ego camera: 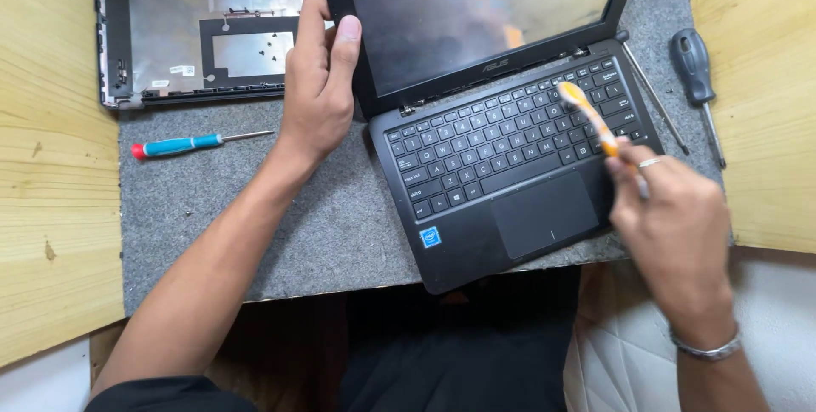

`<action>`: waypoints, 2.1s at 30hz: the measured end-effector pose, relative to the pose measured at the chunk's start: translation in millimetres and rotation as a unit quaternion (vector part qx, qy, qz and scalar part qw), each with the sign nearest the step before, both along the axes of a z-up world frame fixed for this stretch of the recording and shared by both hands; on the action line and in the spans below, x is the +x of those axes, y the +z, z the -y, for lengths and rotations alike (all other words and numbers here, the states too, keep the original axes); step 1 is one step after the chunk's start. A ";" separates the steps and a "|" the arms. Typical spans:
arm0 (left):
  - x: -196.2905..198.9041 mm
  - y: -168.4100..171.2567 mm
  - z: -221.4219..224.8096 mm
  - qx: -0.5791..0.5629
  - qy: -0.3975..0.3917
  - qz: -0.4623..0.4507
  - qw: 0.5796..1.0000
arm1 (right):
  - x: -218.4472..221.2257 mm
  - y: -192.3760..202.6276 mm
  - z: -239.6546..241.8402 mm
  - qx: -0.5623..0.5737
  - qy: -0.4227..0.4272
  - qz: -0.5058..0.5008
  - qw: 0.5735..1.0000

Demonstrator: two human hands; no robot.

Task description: Cleaning a laptop screen with a toothbrush and inspecting internal components

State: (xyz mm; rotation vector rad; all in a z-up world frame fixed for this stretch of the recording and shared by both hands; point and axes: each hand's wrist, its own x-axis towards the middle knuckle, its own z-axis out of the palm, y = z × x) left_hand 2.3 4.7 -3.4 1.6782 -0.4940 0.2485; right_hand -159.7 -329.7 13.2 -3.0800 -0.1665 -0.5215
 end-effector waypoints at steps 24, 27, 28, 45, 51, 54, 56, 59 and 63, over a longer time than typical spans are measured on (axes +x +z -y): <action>-1.0 -4.1 5.2 0.023 0.026 0.033 0.999 | -96.4 -9.7 -28.9 0.017 0.061 -0.037 0.997; -0.6 -5.8 6.2 0.012 0.024 0.037 0.999 | -91.6 -17.9 58.6 -0.085 -0.081 0.003 0.993; -0.2 -5.9 6.2 0.016 0.025 0.041 0.999 | -92.9 -22.9 92.3 -0.137 -0.158 0.030 0.977; -2.1 -8.5 6.0 0.020 0.029 0.052 0.998 | -78.2 11.5 8.4 0.071 -0.092 0.063 0.991; -20.4 14.4 16.2 0.022 0.139 0.197 0.970 | -30.3 -28.3 31.1 0.102 -0.065 0.111 0.986; -34.8 23.8 17.5 0.120 0.047 0.299 0.946 | -8.9 -44.0 51.6 0.108 -0.103 0.109 0.983; -44.9 22.3 26.7 0.190 -0.071 0.334 0.920 | -2.4 -50.2 57.1 0.130 -0.118 0.101 0.979; -61.1 6.9 46.0 0.345 -0.223 0.379 0.829 | -8.7 -57.8 62.0 0.117 -0.121 0.091 0.982; -61.6 -1.7 44.3 0.365 -0.264 0.326 0.831 | -12.7 -66.0 66.4 0.131 -0.124 0.092 0.979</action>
